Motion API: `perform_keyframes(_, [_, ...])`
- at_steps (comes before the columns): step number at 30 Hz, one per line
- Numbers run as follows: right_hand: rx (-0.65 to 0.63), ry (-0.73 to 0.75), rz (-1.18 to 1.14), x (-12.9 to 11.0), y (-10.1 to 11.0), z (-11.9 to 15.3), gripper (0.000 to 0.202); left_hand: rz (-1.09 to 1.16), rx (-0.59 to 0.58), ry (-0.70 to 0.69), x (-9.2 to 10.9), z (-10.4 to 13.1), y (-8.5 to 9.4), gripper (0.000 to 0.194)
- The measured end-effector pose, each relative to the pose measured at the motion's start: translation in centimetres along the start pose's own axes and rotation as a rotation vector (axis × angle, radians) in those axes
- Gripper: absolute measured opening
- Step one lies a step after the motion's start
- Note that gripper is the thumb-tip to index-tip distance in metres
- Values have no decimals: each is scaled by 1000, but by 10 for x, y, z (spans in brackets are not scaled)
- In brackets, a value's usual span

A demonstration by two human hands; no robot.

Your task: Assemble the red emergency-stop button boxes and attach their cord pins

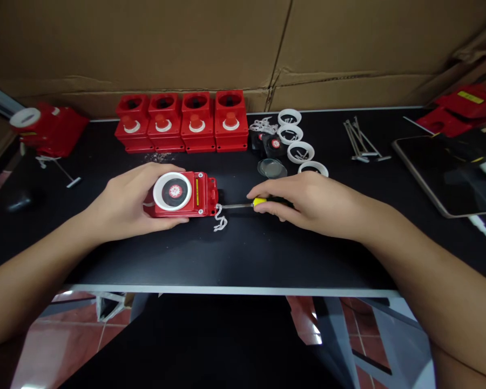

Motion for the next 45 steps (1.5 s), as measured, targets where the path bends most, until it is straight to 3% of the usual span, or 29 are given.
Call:
perform_keyframes(9, [146,22,21,-1,-3,1,29,3,3,20,0,0,-2,63])
perform_keyframes(24, [109,10,-16,-4,0,4,50,1,7,-10,2,-1,-1,61])
perform_keyframes(29, [90,-23,15,-4,-3,2,45,-8,0,30,1,0,-2,64])
perform_keyframes(36, [187,68,10,-5,-3,0,28,3,13,3,2,-1,-2,62])
perform_keyframes(45, [107,26,-11,-5,-1,3,40,-2,0,17,3,-1,-1,62])
Point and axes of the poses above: each hand's wrist, its own z-axis away from the middle knuckle, its own y-axis out of the back of the hand, x = y × z, the point moved 1 cm from there along -z, towards the middle knuckle, and after that the axes turned 9 degrees about z, right-handed, at the moved point
